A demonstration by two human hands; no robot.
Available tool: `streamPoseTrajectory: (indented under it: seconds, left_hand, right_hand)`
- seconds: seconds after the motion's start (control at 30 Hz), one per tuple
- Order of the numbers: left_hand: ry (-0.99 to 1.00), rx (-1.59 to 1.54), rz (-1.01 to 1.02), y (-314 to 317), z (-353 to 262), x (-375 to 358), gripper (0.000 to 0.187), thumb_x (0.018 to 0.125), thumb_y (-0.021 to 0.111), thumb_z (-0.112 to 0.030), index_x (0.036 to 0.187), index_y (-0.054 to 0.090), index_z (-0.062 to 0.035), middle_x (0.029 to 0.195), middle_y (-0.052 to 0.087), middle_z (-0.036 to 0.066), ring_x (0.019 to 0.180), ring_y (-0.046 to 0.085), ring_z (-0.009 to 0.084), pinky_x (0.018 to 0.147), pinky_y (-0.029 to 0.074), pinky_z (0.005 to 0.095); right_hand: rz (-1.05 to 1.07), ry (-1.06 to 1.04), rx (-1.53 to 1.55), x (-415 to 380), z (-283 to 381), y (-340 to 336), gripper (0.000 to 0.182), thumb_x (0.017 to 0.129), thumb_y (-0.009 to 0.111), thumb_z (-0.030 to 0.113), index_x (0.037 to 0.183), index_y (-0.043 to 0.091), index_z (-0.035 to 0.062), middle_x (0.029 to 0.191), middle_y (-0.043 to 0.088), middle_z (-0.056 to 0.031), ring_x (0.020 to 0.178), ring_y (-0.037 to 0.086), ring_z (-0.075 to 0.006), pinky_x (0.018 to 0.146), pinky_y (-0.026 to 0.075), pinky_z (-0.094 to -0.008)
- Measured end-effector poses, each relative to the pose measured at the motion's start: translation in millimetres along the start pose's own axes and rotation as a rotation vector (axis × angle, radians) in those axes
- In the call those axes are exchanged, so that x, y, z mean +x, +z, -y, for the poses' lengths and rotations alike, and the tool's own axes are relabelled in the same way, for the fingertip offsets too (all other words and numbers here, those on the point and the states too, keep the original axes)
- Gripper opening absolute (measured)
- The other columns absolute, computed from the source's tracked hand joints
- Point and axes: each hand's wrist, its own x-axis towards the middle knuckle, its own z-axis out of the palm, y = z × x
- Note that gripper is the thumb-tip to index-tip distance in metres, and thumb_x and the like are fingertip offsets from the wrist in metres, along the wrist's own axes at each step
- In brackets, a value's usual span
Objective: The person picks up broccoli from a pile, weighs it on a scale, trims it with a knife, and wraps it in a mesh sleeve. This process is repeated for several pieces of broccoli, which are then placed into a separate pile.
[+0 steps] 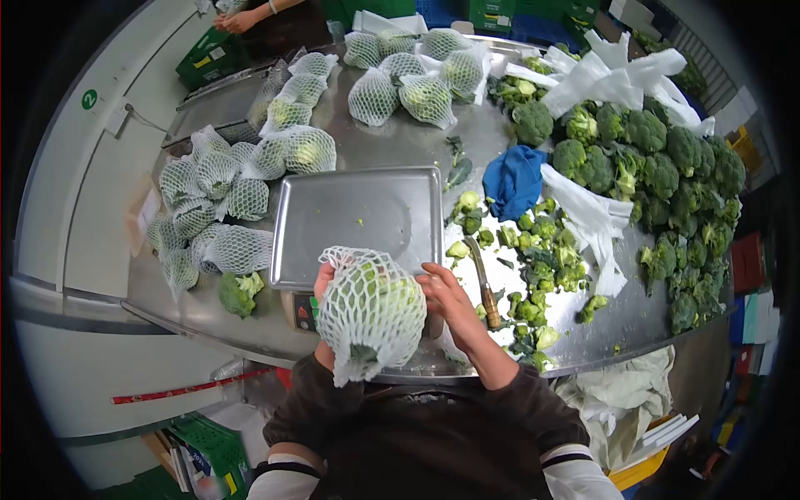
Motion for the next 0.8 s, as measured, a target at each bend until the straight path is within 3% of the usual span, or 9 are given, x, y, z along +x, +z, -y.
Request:
streamPoseTrajectory:
  seconds: [0.1,0.17,0.23,0.3,0.47,0.5,0.57,0.67,0.8]
  left_hand:
    - [-0.003,0.012,-0.091,-5.7,-13.7,20.3,0.032,0.086,0.04,-0.022,0.095,0.06,0.0012,0.094,0.064,0.017,0.084,0.063,0.0272,0.082,0.05,0.0391]
    - [0.088,0.194,-0.106,-13.0,-25.2,29.6,0.028,0.082,0.046,-0.015,0.1,0.058,0.0022,0.095,0.063,0.014,0.084,0.062,0.0244,0.083,0.048,0.0351]
    - [0.395,0.902,-0.239,-10.7,-44.5,32.2,0.039,0.076,0.052,-0.008,0.114,0.052,0.0009,0.105,0.06,0.012,0.097,0.056,0.0217,0.086,0.044,0.0321]
    - [0.312,1.003,-0.087,-7.2,-84.8,17.4,0.073,0.07,0.06,-0.009,0.136,0.03,-0.0055,0.132,0.039,0.014,0.118,0.041,0.0236,0.094,0.037,0.034]
    - [0.292,0.973,0.23,-26.8,-72.9,25.6,0.093,0.068,0.071,-0.019,0.142,0.016,-0.0075,0.141,0.024,0.013,0.125,0.035,0.0233,0.101,0.033,0.0354]
    - [0.465,1.312,0.073,-16.1,-70.8,28.7,0.089,0.07,0.072,-0.021,0.141,0.02,-0.007,0.139,0.029,0.013,0.125,0.036,0.0228,0.101,0.034,0.0363]
    - [0.505,1.008,-0.209,-39.8,-84.0,51.4,0.076,0.075,0.067,-0.021,0.137,0.027,-0.0056,0.135,0.038,0.013,0.121,0.042,0.0242,0.099,0.038,0.0372]
    - [0.358,0.359,-0.229,-55.9,-150.7,82.7,0.061,0.08,0.06,-0.019,0.133,0.035,-0.0037,0.127,0.048,0.011,0.115,0.049,0.0263,0.098,0.04,0.0388]
    - [0.556,0.472,-0.231,-34.7,-286.4,140.1,0.044,0.082,0.058,-0.026,0.119,0.046,-0.0064,0.114,0.056,0.014,0.094,0.058,0.0292,0.067,0.051,0.0418]
  right_hand:
    - [0.309,0.32,0.579,-7.5,5.2,20.6,0.069,0.091,0.032,0.059,0.137,0.033,0.0077,0.135,0.042,-0.011,0.12,0.046,-0.0224,0.097,0.04,-0.0415]
    - [0.132,0.296,0.612,-1.3,13.9,36.3,0.068,0.091,0.033,0.059,0.132,0.041,0.0047,0.129,0.049,-0.0126,0.115,0.05,-0.0258,0.097,0.042,-0.0409]
    - [0.493,0.261,1.104,29.8,-9.6,15.3,0.066,0.09,0.035,0.058,0.128,0.046,0.0043,0.122,0.055,-0.0139,0.108,0.056,-0.0263,0.094,0.044,-0.0398]
    - [0.373,0.207,0.97,31.7,27.9,19.4,0.06,0.092,0.035,0.052,0.125,0.048,0.0031,0.116,0.058,-0.0143,0.102,0.059,-0.0268,0.091,0.047,-0.04]
    - [-0.101,-0.334,-0.046,90.2,20.2,38.5,0.059,0.091,0.045,0.036,0.138,0.03,0.0031,0.128,0.045,-0.0148,0.119,0.045,-0.023,0.1,0.036,-0.0337]
    - [-0.055,-0.41,-0.294,95.4,25.1,45.7,0.069,0.086,0.053,0.035,0.14,0.025,0.0029,0.137,0.032,-0.0161,0.127,0.034,-0.0263,0.102,0.032,-0.0355]
    - [0.005,-0.569,-0.54,94.7,52.3,74.3,0.08,0.081,0.059,0.038,0.142,0.019,0.005,0.143,0.02,-0.0155,0.128,0.03,-0.0302,0.101,0.033,-0.0397]
    - [0.09,-0.476,-0.132,106.2,67.4,89.1,0.08,0.078,0.066,0.025,0.142,0.02,0.0083,0.145,0.014,-0.0125,0.125,0.037,-0.0298,0.095,0.041,-0.0411]
    - [0.02,-0.357,-0.119,113.8,65.2,53.6,0.051,0.085,0.056,0.002,0.132,0.037,0.0005,0.138,0.03,-0.013,0.106,0.055,-0.0252,0.086,0.05,-0.0343]
